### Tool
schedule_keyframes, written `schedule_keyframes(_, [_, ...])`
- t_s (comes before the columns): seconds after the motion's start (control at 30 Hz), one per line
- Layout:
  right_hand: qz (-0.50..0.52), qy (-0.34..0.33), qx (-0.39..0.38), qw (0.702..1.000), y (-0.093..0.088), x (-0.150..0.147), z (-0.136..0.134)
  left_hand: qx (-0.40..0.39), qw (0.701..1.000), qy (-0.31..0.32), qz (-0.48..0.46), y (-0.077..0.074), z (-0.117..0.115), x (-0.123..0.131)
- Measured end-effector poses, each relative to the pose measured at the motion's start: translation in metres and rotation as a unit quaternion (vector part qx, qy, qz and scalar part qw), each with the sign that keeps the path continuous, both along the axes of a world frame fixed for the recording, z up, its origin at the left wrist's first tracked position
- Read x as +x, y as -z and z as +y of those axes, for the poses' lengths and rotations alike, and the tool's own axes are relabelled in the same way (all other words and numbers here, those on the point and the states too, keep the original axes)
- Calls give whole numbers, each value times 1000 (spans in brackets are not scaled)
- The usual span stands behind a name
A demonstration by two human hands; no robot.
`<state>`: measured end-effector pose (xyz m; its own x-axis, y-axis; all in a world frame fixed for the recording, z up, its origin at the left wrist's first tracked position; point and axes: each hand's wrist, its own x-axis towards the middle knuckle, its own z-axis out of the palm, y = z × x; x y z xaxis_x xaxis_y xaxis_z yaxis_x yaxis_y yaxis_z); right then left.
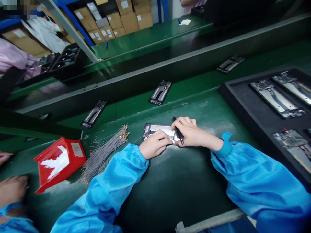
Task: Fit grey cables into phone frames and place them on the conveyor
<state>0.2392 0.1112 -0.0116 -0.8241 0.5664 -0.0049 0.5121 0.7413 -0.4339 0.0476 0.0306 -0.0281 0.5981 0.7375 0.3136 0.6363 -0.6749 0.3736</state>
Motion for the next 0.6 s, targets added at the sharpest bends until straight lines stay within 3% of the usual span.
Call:
schedule_keyframes(0.4, [12, -6, -19, 1000, 5, 1, 6, -50, 998, 7, -48, -2, 2, 0])
schedule_keyframes(0.6, [-28, 5, -9, 1000, -2, -6, 3, -48, 998, 14, -45, -1, 3, -1])
